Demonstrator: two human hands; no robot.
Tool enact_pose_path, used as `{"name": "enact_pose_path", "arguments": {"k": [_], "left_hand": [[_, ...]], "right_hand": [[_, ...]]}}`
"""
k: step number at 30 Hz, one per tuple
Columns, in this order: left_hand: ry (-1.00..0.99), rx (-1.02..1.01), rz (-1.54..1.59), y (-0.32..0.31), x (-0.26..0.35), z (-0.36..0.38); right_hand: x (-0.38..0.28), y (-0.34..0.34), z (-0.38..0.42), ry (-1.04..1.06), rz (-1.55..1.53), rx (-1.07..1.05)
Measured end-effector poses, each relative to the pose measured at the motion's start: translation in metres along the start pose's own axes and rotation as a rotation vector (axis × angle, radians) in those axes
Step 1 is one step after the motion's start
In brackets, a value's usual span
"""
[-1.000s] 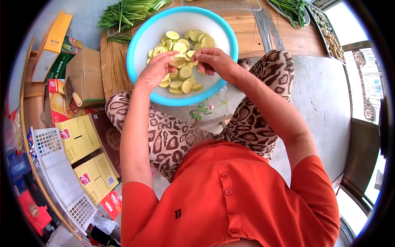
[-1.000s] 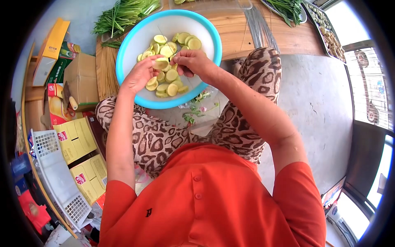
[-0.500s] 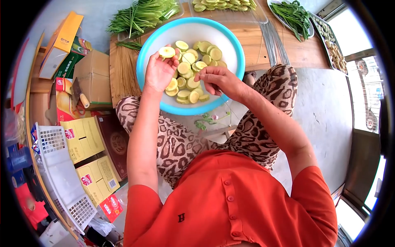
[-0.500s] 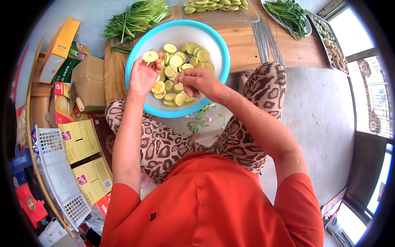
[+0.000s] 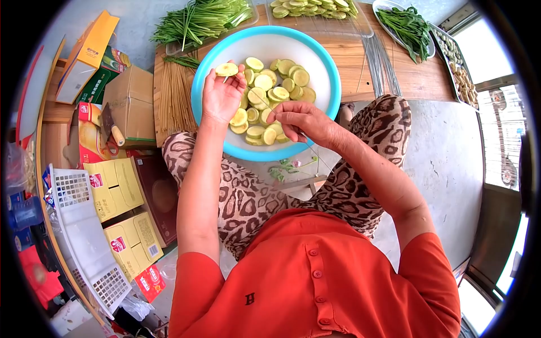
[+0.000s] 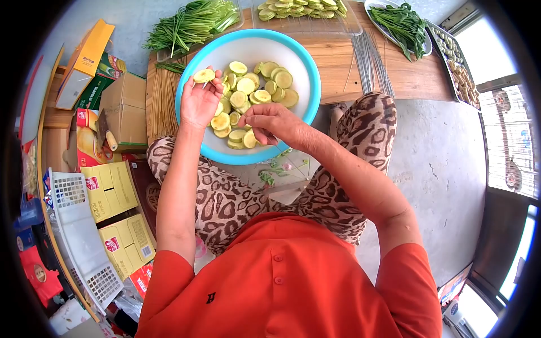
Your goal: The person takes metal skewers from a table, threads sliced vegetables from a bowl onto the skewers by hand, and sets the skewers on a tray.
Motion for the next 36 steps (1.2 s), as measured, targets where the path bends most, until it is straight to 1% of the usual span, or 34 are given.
{"name": "enact_pose_path", "arguments": {"k": [8, 18, 21, 23, 36], "left_hand": [[0.011, -0.061, 0.012, 0.0003, 0.0005, -0.0004], [-0.004, -0.069, 0.017, -0.0040, -0.0005, 0.0011], [-0.006, -0.036, 0.020, -0.0039, -0.0012, 0.0019], [-0.004, -0.073, 0.004, -0.0034, -0.0008, 0.0007], [-0.004, -0.093, 0.000, -0.0093, -0.0056, 0.0019]], "right_hand": [[-0.0004, 0.0001, 0.0002, -0.018, 0.017, 0.016], [0.0012, 0.0010, -0.0001, -0.025, 0.019, 0.027], [0.0011, 0.0000, -0.0008, -0.017, 0.018, 0.019], [0.0004, -0.0019, -0.0005, -0.019, 0.021, 0.022], [0.0018, -0.0046, -0.0031, -0.018, 0.026, 0.041]]}}
Point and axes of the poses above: each hand's wrist, its own z-axis away from the middle knuckle, its own y-axis out of the back of the hand, x = y × z, the point moved 7 cm from there along -z, towards the middle knuckle, and after that the axes turned 7 degrees about z, right-handed, at the moved point
